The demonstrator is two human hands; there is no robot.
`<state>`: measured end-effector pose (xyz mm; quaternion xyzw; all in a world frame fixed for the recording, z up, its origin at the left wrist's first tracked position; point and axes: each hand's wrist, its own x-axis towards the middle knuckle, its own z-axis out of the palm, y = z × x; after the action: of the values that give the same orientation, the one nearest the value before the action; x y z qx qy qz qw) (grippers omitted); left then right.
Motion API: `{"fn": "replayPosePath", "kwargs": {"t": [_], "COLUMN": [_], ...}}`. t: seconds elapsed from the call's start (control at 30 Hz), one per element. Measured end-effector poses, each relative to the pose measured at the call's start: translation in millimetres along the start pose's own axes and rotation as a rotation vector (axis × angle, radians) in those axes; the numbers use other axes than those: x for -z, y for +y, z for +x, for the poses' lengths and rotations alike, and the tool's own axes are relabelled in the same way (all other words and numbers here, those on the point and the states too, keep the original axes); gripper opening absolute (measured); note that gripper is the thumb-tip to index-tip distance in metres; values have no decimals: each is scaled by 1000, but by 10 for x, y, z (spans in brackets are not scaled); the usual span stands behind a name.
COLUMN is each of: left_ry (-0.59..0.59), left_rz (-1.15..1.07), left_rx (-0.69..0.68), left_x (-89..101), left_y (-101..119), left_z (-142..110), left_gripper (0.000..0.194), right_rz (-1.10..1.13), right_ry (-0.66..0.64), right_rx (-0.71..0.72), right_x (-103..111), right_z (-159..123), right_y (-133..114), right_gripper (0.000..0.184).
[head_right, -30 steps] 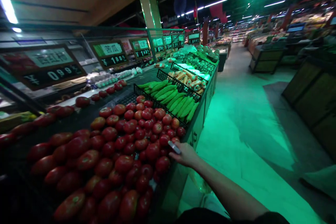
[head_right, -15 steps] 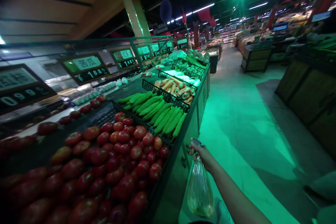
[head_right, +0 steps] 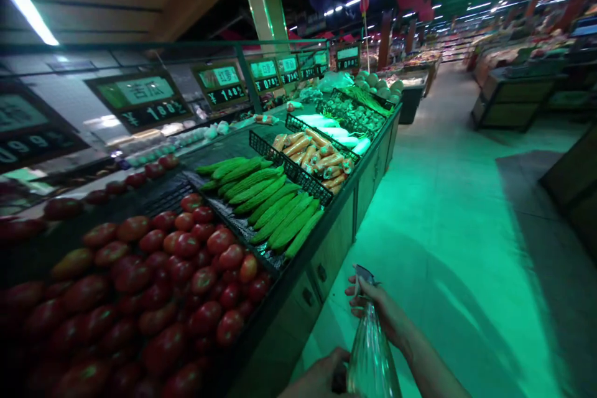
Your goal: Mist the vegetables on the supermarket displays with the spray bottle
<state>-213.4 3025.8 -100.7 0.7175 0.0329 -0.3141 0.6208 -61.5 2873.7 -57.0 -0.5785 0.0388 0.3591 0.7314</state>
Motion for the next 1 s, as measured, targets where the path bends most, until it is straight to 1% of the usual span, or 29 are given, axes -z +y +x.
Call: {"fn": "replayPosePath", "kwargs": {"t": [0.03,0.07,0.1,0.13,0.17,0.2,0.23,0.27,0.3,0.33,0.37,0.4,0.47,0.53,0.6,0.73,0.83,0.9,0.93,1.0], "left_ry": [-21,-19,43,181,385,672,949,1191,1397,1527,1606,1649,1660,1653,1640,1616,1635,1653,1659,1660], "left_rz": [-21,-21,16,99,213,349,489,608,706,791,837,866,894,923,951,1080,1163,1180,1183,1179], "left_rx": [-4,-14,-35,-58,-76,-99,-84,-42,31,123,206,275,356,396,421,446,443,428,421,408], "left_x": [-1,24,82,173,297,448,616,788,953,1100,1221,1313,1414,1435,1422,1410,1417,1411,1405,1390], "left_y": [24,63,116,177,238,291,328,345,342,323,293,259,200,165,144,97,72,73,77,77], "left_z": [73,131,172,197,204,197,179,154,128,107,95,95,130,188,238,275,275,271,268,261], "left_gripper": [80,75,65,52,38,28,27,29,32,34,34,34,37,40,41,40,36,33,33,31], "right_rz": [18,34,43,40,29,9,-21,-62,-119,-188,-272,-375,-619,-840,-974,-1026,-1068,-1112,-1128,-1159], "right_ry": [-53,-91,-110,-109,-94,-71,-48,-30,-21,-20,-28,-51,-148,-269,-363,-501,-600,-613,-601,-535], "right_rx": [-23,-52,-83,-107,-117,-110,-87,-55,-11,40,93,144,238,313,376,451,495,515,519,529], "right_x": [98,195,290,382,468,544,609,659,691,705,700,675,567,388,151,-389,-707,-805,-809,-723], "right_z": [-15,-24,-22,-8,19,57,105,160,218,277,334,386,472,533,578,648,747,884,981,1227], "right_y": [4,20,40,58,66,58,30,-17,-79,-152,-229,-303,-424,-489,-496,-410,-361,-378,-405,-494], "right_gripper": [50,53,55,56,57,58,59,59,59,58,56,53,48,43,38,30,23,19,18,18]}}
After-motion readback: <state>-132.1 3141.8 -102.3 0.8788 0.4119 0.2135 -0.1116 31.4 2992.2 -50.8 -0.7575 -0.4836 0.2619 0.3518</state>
